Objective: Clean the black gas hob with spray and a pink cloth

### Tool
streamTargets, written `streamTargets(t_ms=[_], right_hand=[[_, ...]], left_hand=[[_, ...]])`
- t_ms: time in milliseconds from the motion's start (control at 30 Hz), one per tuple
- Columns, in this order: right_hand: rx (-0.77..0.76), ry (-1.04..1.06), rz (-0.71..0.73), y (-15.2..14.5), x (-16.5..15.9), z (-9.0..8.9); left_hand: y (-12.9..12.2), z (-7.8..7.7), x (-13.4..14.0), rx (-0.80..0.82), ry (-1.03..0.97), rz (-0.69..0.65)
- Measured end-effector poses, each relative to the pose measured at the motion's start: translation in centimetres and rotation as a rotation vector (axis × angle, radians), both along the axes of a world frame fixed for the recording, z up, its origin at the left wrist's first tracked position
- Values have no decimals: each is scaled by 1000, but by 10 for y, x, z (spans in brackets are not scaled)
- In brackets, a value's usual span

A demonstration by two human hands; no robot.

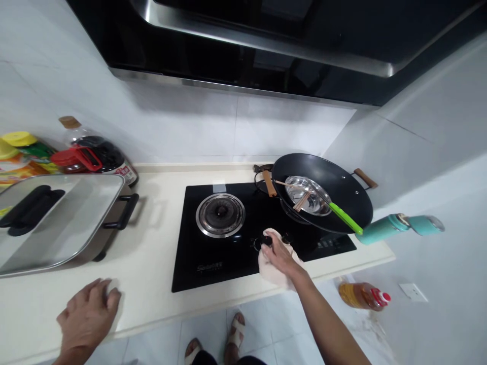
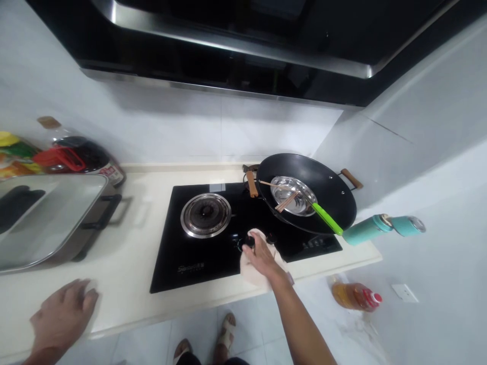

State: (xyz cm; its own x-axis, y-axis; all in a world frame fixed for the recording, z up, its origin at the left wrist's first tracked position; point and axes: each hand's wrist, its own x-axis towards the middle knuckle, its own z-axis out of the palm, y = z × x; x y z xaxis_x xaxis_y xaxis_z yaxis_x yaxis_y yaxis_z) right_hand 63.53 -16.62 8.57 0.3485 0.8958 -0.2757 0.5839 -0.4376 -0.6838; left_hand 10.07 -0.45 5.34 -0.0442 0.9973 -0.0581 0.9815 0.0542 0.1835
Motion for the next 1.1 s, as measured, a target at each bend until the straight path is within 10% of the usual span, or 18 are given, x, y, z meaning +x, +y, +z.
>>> streamTargets(t_ms=[267,600,900,1100], right_hand=[[279,-203,90,-62,-52,-53],[348,-163,230,33,-127,-45],[196,-268,-175,142,-67,-21],[8,-263,46,122,-33,6]], left_hand=[[-5,8,5,4,-5,-11],[-7,2,1,68,-45,-16],[-9,-2,-1,84,-20,-9],[-10,-1,-2,73,-6,-14]])
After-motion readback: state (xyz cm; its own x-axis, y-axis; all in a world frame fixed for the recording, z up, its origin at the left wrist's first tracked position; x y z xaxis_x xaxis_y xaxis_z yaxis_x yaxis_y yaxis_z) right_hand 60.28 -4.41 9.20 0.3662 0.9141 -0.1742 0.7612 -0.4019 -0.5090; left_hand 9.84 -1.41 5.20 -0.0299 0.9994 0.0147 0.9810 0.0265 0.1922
